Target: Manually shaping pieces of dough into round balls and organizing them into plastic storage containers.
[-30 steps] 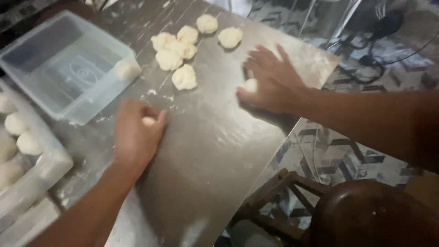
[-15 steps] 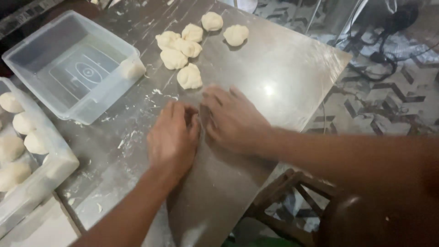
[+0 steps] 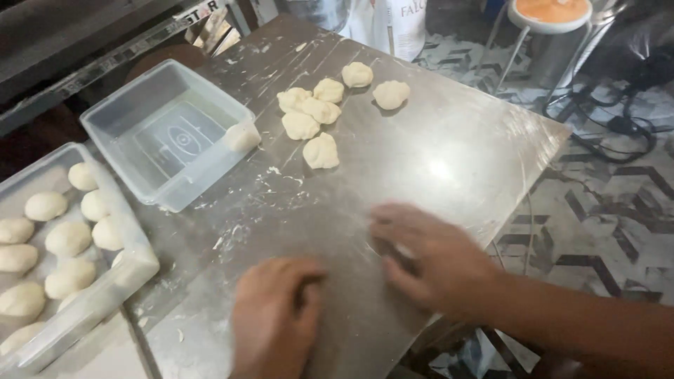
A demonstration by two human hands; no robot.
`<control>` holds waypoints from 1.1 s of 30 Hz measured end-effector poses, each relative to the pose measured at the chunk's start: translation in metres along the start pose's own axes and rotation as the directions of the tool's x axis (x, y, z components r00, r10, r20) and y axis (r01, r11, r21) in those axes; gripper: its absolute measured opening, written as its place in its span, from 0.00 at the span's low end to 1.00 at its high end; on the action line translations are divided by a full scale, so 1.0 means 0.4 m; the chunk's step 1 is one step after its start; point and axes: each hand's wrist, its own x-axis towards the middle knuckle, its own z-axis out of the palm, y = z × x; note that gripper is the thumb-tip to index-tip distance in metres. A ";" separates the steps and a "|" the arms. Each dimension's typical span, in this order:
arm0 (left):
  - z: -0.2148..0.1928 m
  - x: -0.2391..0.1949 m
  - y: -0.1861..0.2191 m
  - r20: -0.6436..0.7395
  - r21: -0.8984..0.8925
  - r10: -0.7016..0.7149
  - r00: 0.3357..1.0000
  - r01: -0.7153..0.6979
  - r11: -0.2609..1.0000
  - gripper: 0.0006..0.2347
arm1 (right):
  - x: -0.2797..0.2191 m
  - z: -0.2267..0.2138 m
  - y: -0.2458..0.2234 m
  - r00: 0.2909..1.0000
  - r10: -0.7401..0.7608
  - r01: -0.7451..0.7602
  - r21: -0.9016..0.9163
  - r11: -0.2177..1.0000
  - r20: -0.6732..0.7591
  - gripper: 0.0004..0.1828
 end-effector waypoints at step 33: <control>-0.216 0.464 -0.471 0.429 0.518 -0.544 0.721 0.297 0.802 0.19 | 1.053 0.205 -0.206 0.739 -0.672 0.670 -0.163 0.724 0.052 0.27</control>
